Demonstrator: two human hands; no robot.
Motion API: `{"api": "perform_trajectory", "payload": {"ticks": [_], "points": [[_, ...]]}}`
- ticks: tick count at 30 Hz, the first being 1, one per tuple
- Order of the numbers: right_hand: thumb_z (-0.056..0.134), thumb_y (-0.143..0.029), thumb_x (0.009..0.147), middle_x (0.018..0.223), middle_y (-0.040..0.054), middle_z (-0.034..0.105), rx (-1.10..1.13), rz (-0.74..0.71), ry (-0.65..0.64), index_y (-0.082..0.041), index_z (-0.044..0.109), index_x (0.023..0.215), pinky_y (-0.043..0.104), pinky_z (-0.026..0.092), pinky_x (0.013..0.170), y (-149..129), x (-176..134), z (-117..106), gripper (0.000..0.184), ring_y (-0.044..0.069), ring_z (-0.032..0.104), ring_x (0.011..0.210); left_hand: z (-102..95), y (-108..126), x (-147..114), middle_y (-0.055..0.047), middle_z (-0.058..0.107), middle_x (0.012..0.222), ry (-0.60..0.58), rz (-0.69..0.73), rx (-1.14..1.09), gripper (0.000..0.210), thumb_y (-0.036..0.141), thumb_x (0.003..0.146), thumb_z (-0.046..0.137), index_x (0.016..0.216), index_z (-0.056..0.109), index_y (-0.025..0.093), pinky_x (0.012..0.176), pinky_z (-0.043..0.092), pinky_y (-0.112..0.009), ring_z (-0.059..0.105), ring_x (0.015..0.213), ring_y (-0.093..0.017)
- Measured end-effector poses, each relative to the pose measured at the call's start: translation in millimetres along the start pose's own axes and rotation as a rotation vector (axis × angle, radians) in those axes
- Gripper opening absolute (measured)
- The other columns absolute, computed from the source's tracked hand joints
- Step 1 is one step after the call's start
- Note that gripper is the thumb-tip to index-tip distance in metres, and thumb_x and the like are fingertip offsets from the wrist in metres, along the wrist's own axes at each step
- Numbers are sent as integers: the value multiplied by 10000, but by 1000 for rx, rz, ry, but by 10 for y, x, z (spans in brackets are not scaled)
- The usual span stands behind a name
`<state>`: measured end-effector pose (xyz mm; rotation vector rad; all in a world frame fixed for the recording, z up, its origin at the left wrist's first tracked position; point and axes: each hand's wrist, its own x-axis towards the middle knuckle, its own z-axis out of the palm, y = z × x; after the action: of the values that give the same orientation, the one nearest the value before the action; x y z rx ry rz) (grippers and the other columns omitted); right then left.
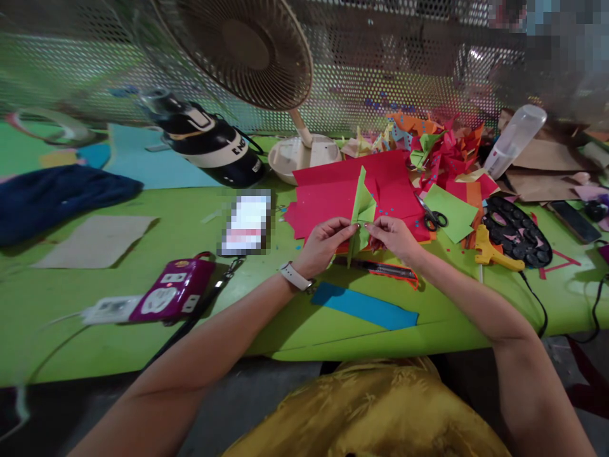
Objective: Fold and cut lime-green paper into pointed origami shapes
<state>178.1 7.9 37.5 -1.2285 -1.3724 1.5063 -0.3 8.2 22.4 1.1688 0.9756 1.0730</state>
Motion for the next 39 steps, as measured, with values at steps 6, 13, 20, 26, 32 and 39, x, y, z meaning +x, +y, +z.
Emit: {"api": "perform_trajectory", "payload": {"ticks": [6, 13, 20, 26, 32, 39], "points": [[710, -651, 711, 533, -46, 546, -133, -72, -68, -201, 544, 617, 220, 422, 495, -30, -5, -2, 489, 86, 519, 497, 3, 28, -5, 10, 654, 712, 24, -31, -47, 444, 564, 630, 836, 766, 672, 175, 634, 472, -234, 569, 663, -112], [676, -648, 741, 540, -41, 543, -123, -67, -100, -203, 544, 607, 230, 430, 529, -9, 7, -4, 483, 90, 513, 518, 5, -3, 18, 15, 662, 726, 20, -33, -96, 434, 540, 612, 851, 769, 672, 176, 702, 490, -250, 592, 704, -117], [709, -642, 724, 550, -35, 584, -105, -93, -126, -209, 554, 626, 242, 470, 554, 16, 15, 5, 470, 97, 547, 513, 3, -3, 17, 24, 617, 685, 6, -23, -71, 390, 517, 635, 837, 721, 656, 183, 616, 442, -234, 534, 644, -102], [693, -646, 745, 597, -12, 642, -98, -43, -129, -194, 597, 663, 218, 417, 495, 7, 11, -12, 469, 100, 586, 526, -5, -10, 25, 8, 644, 720, 27, -20, -100, 397, 518, 629, 845, 741, 663, 183, 671, 471, -249, 567, 698, -119], [754, -618, 688, 581, -21, 639, -63, -64, -145, -198, 592, 644, 229, 467, 559, -1, 8, -5, 451, 105, 606, 551, -5, -9, 18, 15, 617, 709, 44, 19, -60, 376, 510, 659, 823, 741, 658, 183, 624, 445, -233, 533, 673, -110], [764, -576, 668, 619, -40, 611, -36, -75, -59, -194, 606, 696, 236, 475, 573, 43, 31, 14, 415, 97, 582, 564, 9, -3, -2, 16, 600, 706, 71, 57, 18, 377, 533, 690, 788, 747, 644, 189, 618, 424, -240, 514, 662, -115]]}}
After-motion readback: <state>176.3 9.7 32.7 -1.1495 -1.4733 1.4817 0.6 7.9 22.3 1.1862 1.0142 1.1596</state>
